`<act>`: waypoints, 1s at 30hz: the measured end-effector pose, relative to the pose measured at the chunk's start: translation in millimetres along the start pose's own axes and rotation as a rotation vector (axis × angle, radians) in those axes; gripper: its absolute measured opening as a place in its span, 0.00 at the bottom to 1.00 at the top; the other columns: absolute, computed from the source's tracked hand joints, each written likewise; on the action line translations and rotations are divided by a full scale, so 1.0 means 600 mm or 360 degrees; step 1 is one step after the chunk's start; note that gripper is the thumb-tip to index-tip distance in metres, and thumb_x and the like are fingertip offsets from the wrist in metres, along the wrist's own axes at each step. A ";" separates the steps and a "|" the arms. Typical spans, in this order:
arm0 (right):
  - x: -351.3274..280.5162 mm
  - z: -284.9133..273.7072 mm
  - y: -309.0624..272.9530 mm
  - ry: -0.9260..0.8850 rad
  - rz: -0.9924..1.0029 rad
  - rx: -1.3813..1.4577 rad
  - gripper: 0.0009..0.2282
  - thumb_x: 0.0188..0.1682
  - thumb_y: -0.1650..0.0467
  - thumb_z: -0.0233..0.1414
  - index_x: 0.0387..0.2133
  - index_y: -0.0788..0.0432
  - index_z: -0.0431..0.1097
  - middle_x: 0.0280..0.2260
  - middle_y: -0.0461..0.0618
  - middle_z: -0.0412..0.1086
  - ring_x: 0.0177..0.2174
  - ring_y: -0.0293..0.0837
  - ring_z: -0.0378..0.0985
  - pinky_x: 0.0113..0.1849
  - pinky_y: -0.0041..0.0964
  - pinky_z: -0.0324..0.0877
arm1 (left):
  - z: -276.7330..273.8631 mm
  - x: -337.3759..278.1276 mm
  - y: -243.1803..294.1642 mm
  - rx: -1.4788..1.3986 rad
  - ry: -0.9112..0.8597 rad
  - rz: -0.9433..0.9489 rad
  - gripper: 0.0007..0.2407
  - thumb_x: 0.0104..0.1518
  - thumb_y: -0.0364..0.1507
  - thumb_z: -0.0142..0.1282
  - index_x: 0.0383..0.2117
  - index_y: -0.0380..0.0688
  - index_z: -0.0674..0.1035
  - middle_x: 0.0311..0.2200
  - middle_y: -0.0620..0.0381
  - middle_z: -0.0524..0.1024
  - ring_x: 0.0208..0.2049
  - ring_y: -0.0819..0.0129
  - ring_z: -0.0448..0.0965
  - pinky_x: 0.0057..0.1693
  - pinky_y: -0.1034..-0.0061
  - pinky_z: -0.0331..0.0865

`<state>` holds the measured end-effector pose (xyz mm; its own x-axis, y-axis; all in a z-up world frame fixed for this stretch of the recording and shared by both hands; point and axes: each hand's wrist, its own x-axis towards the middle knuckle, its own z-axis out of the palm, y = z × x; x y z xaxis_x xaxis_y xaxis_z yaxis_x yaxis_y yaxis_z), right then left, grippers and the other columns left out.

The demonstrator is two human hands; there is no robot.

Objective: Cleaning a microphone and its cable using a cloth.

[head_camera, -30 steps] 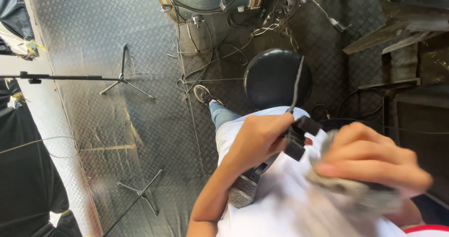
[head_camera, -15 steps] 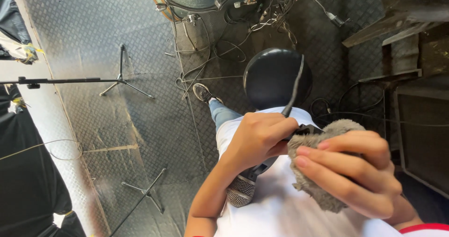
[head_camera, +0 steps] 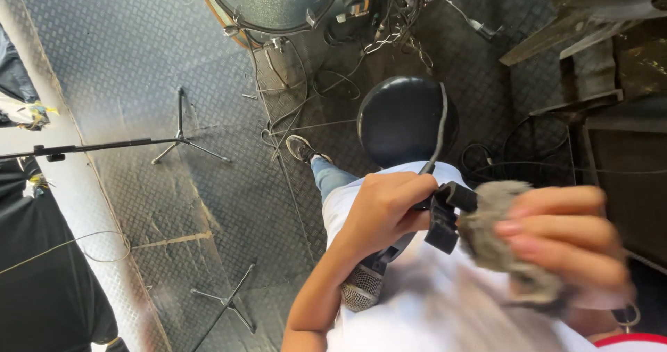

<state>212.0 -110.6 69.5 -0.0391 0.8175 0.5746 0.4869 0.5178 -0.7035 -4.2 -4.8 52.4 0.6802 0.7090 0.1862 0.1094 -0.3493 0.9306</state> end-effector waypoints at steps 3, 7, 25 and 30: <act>0.028 0.060 -0.009 0.0045 -0.0151 -0.0279 0.14 0.44 0.75 0.69 0.35 0.45 0.73 0.48 0.43 0.52 0.46 0.42 0.65 0.49 0.30 0.72 | -0.001 -0.002 0.005 0.0102 -0.0036 -0.0073 0.11 0.49 0.27 0.64 0.32 0.40 0.72 0.22 0.57 0.70 0.21 0.62 0.68 0.33 0.71 0.62; 0.071 0.041 -0.035 -0.0148 0.0161 -0.0423 0.12 0.42 0.61 0.60 0.36 0.52 0.80 0.39 0.47 0.67 0.43 0.48 0.62 0.47 0.39 0.64 | -0.003 -0.011 0.013 0.0295 0.0049 -0.0137 0.13 0.44 0.25 0.66 0.30 0.40 0.72 0.23 0.56 0.73 0.21 0.63 0.71 0.33 0.72 0.65; 0.029 0.048 -0.026 -0.0393 0.0356 -0.0278 0.20 0.40 0.75 0.60 0.49 0.61 0.73 0.45 0.53 0.64 0.47 0.51 0.70 0.52 0.44 0.73 | -0.001 -0.025 0.017 0.0069 0.0246 -0.0306 0.09 0.43 0.19 0.60 0.29 0.40 0.73 0.21 0.55 0.75 0.19 0.63 0.71 0.31 0.73 0.65; 0.050 0.056 -0.032 -0.0074 0.0421 -0.0152 0.14 0.38 0.83 0.60 0.38 0.69 0.67 0.39 0.60 0.73 0.41 0.56 0.77 0.48 0.45 0.74 | -0.002 -0.022 0.021 0.0358 0.0133 -0.0176 0.10 0.48 0.21 0.61 0.33 0.40 0.72 0.24 0.55 0.76 0.22 0.60 0.75 0.33 0.70 0.68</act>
<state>172.2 -87.7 86.3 0.0616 0.9329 0.3549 0.5653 0.2604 -0.7827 -12.5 -17.8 62.3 0.5937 0.7954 0.1217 0.3443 -0.3878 0.8550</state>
